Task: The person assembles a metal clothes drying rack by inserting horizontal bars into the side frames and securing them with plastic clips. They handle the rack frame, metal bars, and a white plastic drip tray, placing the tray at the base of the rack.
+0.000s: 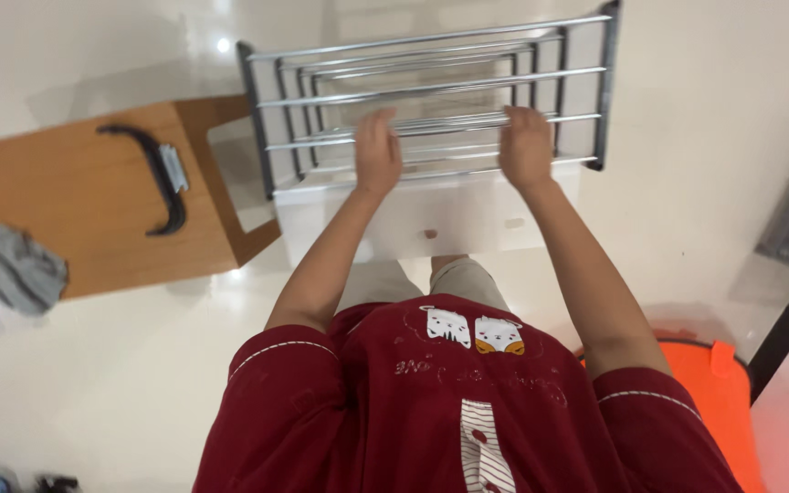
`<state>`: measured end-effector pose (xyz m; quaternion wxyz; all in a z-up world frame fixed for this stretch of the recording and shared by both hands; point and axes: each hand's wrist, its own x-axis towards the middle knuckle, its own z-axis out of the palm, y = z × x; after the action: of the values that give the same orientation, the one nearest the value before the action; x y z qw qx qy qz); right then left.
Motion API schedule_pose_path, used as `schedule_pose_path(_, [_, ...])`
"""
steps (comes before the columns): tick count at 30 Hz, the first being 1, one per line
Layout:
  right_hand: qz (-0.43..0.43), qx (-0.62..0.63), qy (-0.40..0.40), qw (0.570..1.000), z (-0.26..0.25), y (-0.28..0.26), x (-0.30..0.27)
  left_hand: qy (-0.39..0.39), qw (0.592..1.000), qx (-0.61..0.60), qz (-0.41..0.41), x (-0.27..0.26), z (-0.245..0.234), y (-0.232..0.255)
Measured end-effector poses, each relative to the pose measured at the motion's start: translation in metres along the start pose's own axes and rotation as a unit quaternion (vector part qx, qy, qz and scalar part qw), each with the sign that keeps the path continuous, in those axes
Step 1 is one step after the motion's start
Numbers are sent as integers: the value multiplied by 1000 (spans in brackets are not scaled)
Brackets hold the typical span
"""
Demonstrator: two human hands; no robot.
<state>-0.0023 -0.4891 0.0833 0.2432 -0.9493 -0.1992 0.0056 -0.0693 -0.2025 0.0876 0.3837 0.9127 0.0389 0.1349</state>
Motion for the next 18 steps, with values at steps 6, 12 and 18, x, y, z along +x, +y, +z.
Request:
schedule_pose_path(6, [-154, 97, -161, 970, 61, -125, 36, 129, 964, 150, -175, -23, -79, -65])
schedule_pose_path(12, [-231, 124, -199, 944, 114, -213, 62, 35, 930, 143, -336, -52, -115, -134])
schedule_pose_path(18, [-230, 136, -237, 934, 177, -276, 88, -46, 955, 89, -279, -68, -112, -180])
